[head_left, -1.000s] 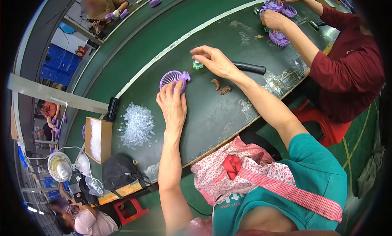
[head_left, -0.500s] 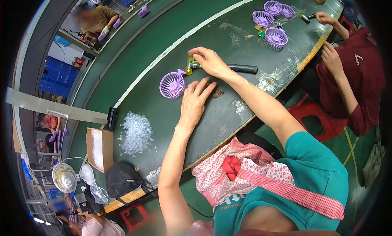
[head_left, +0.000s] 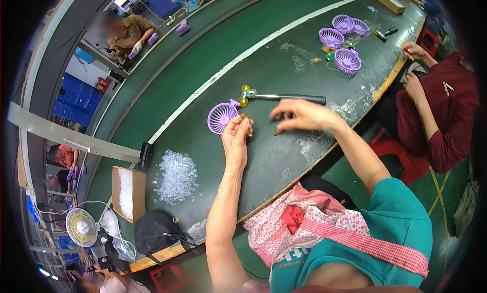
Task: The person assembles mini fan components by fitting small plastic parts into fan grilles by hand and placing the assembled pieces onto the conveyor belt.
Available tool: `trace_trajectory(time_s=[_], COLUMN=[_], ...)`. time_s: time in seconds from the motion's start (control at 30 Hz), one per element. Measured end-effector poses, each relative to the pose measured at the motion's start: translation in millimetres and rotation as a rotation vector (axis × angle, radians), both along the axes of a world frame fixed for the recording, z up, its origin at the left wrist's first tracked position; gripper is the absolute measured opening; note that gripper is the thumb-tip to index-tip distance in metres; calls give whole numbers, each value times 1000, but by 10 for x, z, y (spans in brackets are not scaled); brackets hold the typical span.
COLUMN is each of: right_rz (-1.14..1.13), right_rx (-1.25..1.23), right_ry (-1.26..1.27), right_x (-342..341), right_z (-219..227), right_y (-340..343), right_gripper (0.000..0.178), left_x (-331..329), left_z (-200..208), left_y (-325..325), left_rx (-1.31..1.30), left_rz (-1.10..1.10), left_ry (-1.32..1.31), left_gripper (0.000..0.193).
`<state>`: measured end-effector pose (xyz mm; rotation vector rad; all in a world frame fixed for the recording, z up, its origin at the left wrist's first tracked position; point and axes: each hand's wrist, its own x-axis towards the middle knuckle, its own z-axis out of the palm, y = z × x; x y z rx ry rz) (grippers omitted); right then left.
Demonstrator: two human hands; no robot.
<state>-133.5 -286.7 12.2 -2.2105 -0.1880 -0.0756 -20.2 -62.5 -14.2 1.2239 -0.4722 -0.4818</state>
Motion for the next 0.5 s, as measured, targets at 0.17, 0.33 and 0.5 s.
trace_trajectory(time_s=[0.17,0.33,0.5], right_rz=[-85,-238,-785], right_rx=[-29,120,294], right_ry=[-158,-293,-539], right_x=[-200,-239,-264], right_z=[-192,-283,-235], right_y=[308,206,-334], right_gripper=[16,15,18], left_x=[56,5,-10], left_z=[-29,20,43], left_y=[77,9,87], left_rx=[-174,-192,-117], left_rz=[-130,-140,-73], left_ry=[180,201,169], left_gripper=[17,15,21])
